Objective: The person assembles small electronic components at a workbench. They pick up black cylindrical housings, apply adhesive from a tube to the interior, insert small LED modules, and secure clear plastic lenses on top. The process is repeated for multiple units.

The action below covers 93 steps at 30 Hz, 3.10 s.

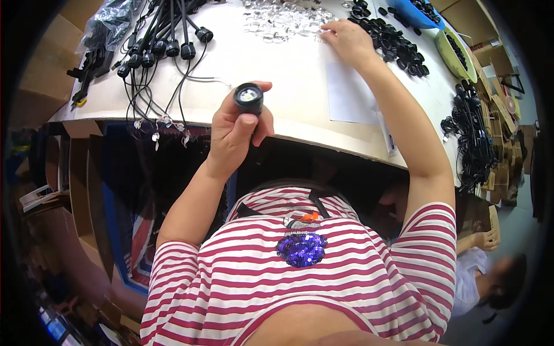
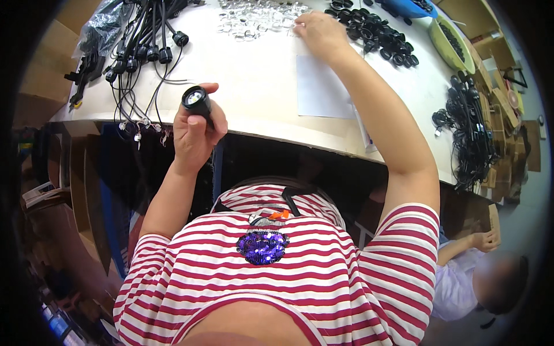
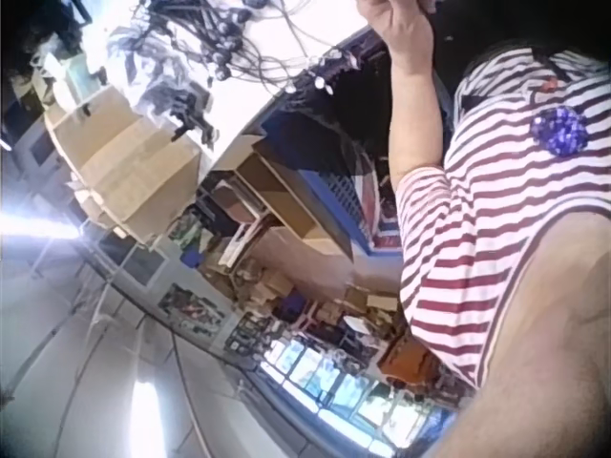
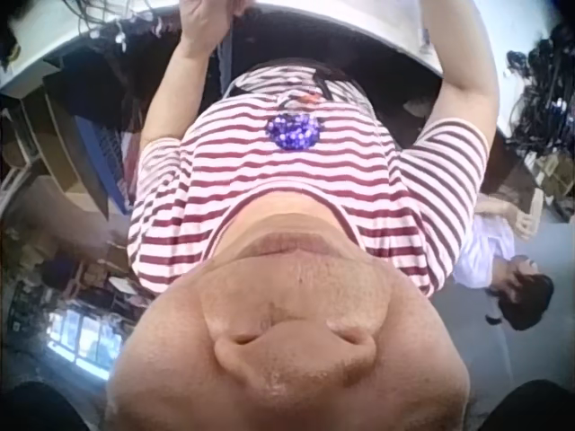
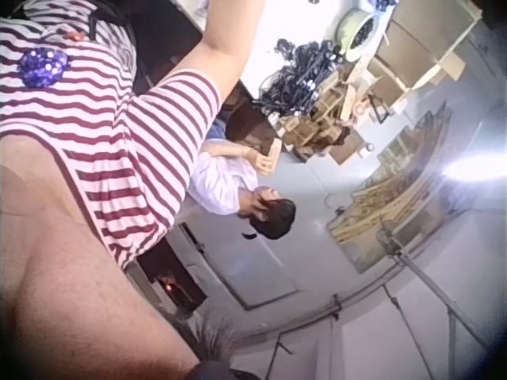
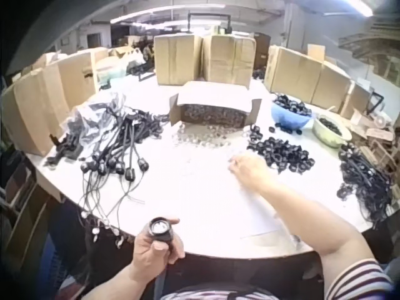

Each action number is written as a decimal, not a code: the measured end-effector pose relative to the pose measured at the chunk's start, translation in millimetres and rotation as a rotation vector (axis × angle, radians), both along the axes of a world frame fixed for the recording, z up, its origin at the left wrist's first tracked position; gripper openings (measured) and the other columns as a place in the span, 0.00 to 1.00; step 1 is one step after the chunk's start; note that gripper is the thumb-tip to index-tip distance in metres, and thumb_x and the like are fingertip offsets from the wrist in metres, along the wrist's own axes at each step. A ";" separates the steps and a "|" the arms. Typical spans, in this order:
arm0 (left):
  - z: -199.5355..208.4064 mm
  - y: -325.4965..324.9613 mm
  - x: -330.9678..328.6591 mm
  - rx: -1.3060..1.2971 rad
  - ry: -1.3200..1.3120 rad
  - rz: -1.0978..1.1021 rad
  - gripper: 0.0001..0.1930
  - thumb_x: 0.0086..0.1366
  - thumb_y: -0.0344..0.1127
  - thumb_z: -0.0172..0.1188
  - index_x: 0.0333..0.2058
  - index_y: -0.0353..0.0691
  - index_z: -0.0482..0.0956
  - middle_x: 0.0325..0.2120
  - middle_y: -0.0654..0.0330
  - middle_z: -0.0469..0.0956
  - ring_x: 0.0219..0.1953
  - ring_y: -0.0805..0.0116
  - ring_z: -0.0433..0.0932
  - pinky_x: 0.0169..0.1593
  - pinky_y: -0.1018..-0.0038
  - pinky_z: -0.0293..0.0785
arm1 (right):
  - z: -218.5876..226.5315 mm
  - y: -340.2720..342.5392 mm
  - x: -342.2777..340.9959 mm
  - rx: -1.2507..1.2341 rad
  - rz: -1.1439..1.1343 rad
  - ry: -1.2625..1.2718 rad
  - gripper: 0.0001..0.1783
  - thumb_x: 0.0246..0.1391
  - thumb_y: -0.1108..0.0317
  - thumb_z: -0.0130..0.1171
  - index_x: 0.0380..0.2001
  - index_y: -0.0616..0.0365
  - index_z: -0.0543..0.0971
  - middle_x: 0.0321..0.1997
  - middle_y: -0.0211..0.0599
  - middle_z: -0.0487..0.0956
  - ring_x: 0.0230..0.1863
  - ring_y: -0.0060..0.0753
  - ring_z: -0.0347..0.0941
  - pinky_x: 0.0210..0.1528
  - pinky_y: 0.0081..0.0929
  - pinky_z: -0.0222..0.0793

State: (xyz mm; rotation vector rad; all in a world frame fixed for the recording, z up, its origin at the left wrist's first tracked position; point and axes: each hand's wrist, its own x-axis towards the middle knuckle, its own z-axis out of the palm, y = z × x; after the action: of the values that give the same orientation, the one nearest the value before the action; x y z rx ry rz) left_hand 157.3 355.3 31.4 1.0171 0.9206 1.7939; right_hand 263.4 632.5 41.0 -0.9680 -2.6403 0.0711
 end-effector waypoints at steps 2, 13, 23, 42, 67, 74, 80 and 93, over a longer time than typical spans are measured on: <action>-1.0 5.2 -1.5 -0.026 0.045 -0.044 0.35 0.56 0.56 0.55 0.51 0.32 0.61 0.15 0.66 0.66 0.16 0.82 0.59 0.21 0.86 0.53 | -1.6 4.8 1.2 -0.013 -0.021 0.006 0.14 0.48 0.55 0.54 0.34 0.48 0.80 0.39 0.33 0.78 0.42 0.38 0.73 0.45 0.34 0.67; -5.1 10.7 12.5 -0.053 0.062 -0.065 0.35 0.55 0.62 0.52 0.44 0.31 0.68 0.13 0.68 0.64 0.16 0.82 0.59 0.21 0.85 0.52 | 22.4 -56.4 62.6 -0.373 0.034 -0.035 0.15 0.45 0.58 0.61 0.35 0.55 0.79 0.30 0.31 0.76 0.29 0.26 0.69 0.34 0.24 0.65; -15.1 19.2 21.7 -0.023 0.037 -0.123 0.25 0.58 0.50 0.53 0.41 0.30 0.71 0.15 0.67 0.66 0.17 0.82 0.61 0.23 0.86 0.56 | 6.1 -64.0 67.6 -0.201 0.024 -0.003 0.14 0.48 0.55 0.57 0.35 0.49 0.80 0.38 0.31 0.75 0.38 0.33 0.72 0.42 0.29 0.66; -2.8 36.0 45.3 -0.150 0.101 -0.092 0.27 0.58 0.57 0.53 0.39 0.33 0.72 0.13 0.68 0.64 0.16 0.84 0.58 0.21 0.86 0.52 | 3.0 -54.4 71.3 0.106 0.237 -0.024 0.11 0.44 0.56 0.58 0.27 0.49 0.80 0.30 0.26 0.77 0.38 0.31 0.71 0.43 0.32 0.60; -6.9 33.1 42.7 -0.168 0.117 -0.164 0.11 0.59 0.34 0.56 0.39 0.35 0.75 0.18 0.68 0.69 0.20 0.82 0.66 0.25 0.85 0.63 | 64.8 -108.9 71.2 -0.687 0.635 0.387 0.11 0.41 0.70 0.65 0.33 0.54 0.82 0.31 0.31 0.78 0.33 0.23 0.73 0.33 0.19 0.69; -4.2 35.4 48.8 -0.231 0.175 -0.144 0.11 0.55 0.30 0.58 0.38 0.35 0.74 0.19 0.67 0.71 0.21 0.81 0.67 0.25 0.84 0.64 | 66.5 -111.3 78.3 -0.804 0.611 0.382 0.14 0.43 0.66 0.64 0.36 0.55 0.80 0.33 0.32 0.79 0.34 0.21 0.72 0.34 0.18 0.65; 7.5 30.1 53.7 -0.187 0.104 -0.108 0.28 0.52 0.56 0.60 0.38 0.33 0.73 0.14 0.68 0.67 0.17 0.82 0.62 0.21 0.86 0.53 | 55.3 -24.5 109.1 -0.221 0.109 0.332 0.18 0.43 0.61 0.64 0.39 0.53 0.79 0.34 0.31 0.77 0.30 0.20 0.69 0.33 0.19 0.66; 1.4 19.6 43.1 -0.154 -0.054 -0.203 0.13 0.55 0.28 0.56 0.40 0.32 0.74 0.20 0.66 0.70 0.21 0.81 0.66 0.26 0.85 0.64 | 17.0 7.9 119.1 -0.243 -0.071 0.324 0.21 0.42 0.58 0.64 0.41 0.51 0.78 0.34 0.32 0.76 0.31 0.25 0.72 0.34 0.22 0.69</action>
State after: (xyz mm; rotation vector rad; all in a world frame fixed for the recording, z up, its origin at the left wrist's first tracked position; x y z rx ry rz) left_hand 200.4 374.9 32.7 0.9255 0.8756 1.5495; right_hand 382.5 640.4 58.0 -1.0258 -2.3329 0.4988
